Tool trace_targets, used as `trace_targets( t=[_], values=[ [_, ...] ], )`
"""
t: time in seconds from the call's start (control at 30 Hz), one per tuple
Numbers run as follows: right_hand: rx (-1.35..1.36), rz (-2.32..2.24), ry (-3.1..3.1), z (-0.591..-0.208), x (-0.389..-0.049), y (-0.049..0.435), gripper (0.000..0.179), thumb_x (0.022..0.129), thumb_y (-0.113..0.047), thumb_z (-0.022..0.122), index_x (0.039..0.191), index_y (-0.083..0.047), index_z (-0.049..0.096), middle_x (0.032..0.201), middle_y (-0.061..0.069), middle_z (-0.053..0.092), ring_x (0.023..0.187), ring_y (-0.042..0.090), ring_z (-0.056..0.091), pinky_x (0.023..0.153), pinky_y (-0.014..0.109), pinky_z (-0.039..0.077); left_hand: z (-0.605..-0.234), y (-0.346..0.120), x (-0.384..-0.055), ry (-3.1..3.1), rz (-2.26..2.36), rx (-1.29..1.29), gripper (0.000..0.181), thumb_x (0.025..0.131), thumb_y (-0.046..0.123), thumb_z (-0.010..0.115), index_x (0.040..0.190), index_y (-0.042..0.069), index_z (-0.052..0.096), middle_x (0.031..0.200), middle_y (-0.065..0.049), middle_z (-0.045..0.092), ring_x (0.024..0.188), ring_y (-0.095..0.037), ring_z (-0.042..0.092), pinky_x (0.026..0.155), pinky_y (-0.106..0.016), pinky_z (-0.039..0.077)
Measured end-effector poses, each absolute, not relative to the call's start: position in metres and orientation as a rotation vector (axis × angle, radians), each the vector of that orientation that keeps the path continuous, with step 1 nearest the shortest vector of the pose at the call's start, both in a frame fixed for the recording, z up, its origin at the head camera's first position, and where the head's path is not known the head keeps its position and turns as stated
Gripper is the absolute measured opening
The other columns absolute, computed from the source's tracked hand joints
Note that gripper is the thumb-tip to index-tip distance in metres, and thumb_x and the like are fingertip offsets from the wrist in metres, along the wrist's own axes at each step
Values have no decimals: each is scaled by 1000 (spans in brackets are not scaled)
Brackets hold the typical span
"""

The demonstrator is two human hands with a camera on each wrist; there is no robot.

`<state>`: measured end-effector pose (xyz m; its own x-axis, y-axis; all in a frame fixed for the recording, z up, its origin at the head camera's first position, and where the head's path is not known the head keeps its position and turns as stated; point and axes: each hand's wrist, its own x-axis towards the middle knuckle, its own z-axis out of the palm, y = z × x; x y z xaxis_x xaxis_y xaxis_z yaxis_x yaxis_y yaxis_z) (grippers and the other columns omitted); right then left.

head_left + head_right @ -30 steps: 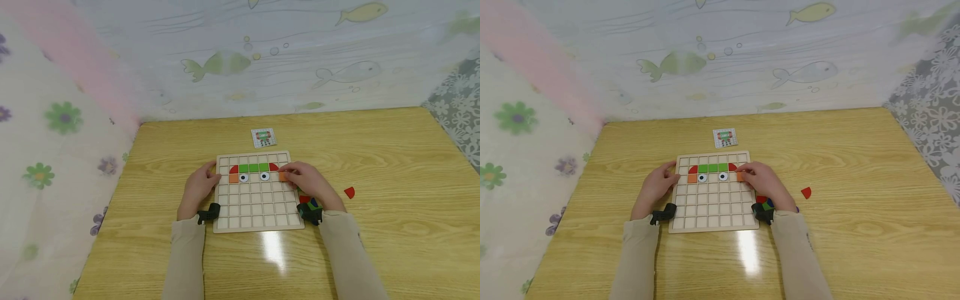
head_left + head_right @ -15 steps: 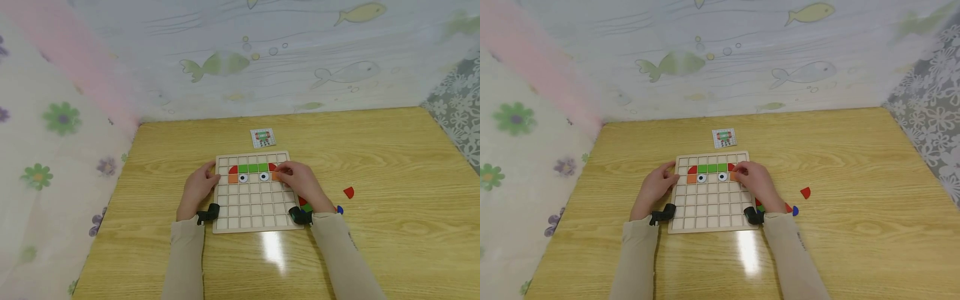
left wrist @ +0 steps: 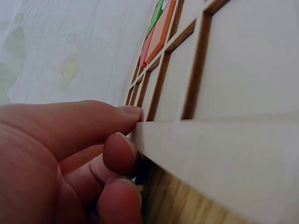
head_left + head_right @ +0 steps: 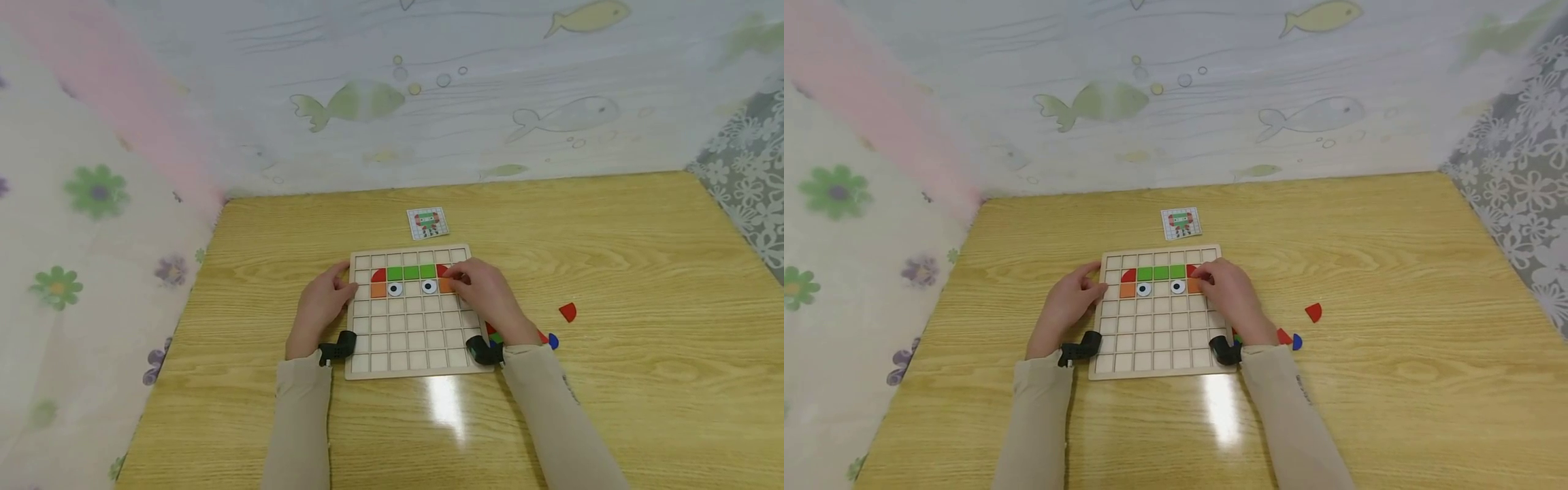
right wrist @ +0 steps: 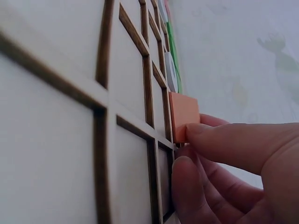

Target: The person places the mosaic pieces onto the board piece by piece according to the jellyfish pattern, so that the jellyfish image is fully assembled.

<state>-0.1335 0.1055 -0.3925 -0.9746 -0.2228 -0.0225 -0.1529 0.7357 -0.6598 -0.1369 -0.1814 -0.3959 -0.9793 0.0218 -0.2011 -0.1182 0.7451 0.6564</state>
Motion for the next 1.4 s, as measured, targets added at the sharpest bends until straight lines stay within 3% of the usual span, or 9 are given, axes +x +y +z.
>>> trace_targets(
  t=[0.2, 0.43, 0.93, 1.4],
  values=[
    [-343, -1021, 2867, -391, -133, 104, 17, 84, -16, 62, 100, -15, 67, 95, 3, 56, 81, 19, 50, 73, 34, 42, -396, -182, -137, 2750, 1066, -79, 52, 87, 31, 56, 135, 23, 39, 77, 0, 58, 55, -17, 54, 55, -31, 40],
    [-339, -1002, 2862, -392, -133, 104, 8, 84, -17, 63, 88, -14, 68, 90, 2, 55, 79, 19, 49, 72, 33, 41, -394, -181, -137, 2740, 1083, -79, 51, 87, 30, 56, 135, 22, 39, 77, 0, 58, 56, -17, 54, 55, -31, 41],
    [-241, -1096, 2768, -387, -134, 110, 21, 88, -26, 57, 105, -16, 63, 99, 2, 55, 82, 19, 48, 71, 33, 41, -396, -179, -137, 2739, 1080, -91, 51, 87, 30, 56, 135, 21, 39, 76, -1, 57, 56, -17, 54, 54, -30, 40],
    [-380, -1129, 2661, -371, -122, 138, 28, 90, -32, 52, 113, -16, 59, 101, 0, 59, 86, 17, 52, 72, 35, 43, -395, -179, -137, 2731, 1074, -104, 50, 87, 31, 56, 134, 22, 40, 75, 0, 58, 55, -16, 54, 55, -30, 40]
  ],
)
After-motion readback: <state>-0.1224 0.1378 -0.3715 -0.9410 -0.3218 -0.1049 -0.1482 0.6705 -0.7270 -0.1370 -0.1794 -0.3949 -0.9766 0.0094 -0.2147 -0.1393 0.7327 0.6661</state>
